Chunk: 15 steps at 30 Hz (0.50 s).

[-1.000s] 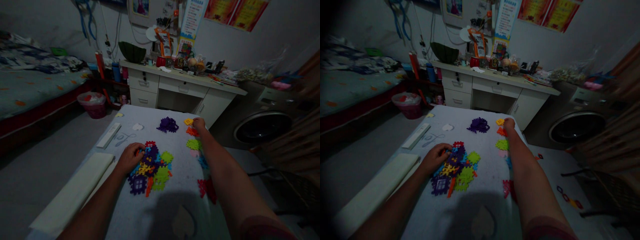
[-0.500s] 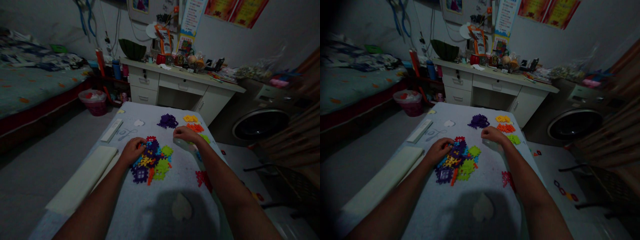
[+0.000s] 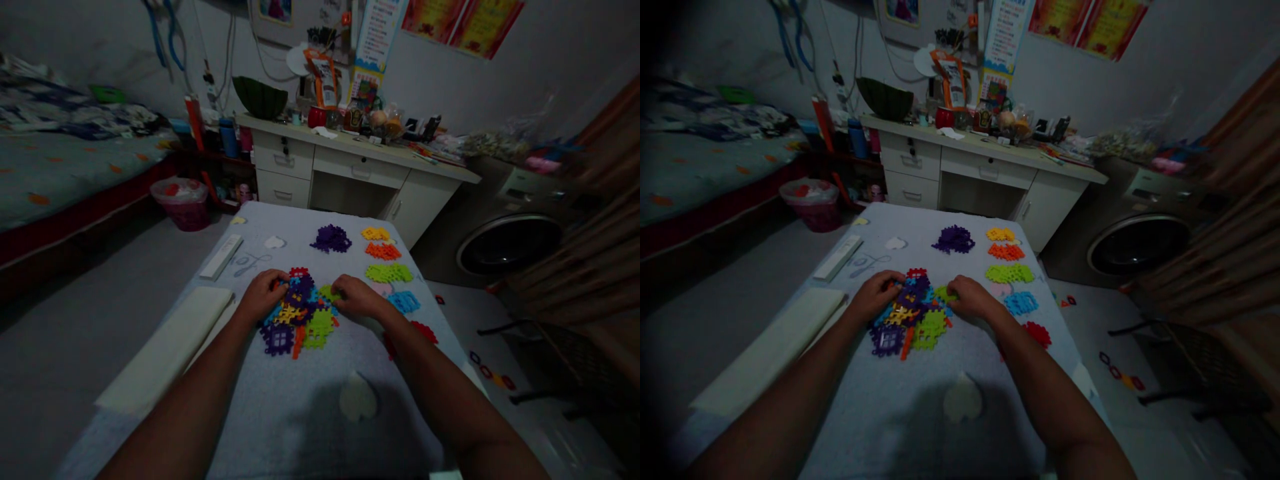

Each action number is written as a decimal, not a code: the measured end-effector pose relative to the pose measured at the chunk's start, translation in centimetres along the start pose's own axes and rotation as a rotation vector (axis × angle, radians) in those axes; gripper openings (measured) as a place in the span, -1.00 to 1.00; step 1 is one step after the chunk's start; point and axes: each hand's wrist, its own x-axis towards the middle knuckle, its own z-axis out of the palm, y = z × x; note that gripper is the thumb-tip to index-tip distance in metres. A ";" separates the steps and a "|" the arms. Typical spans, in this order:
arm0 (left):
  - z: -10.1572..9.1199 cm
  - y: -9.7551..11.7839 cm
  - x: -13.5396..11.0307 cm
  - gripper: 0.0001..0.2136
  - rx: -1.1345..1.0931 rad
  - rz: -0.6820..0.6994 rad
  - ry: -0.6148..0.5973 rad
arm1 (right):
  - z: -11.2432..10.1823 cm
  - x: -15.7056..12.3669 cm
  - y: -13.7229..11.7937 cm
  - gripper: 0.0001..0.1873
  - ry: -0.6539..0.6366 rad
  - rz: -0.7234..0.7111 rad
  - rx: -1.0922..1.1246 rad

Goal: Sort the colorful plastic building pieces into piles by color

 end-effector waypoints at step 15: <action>-0.3 0.4 0.0 -0.77 0.007 -0.001 -0.017 | -5.4 -3.2 10.1 -0.71 0.552 0.565 0.333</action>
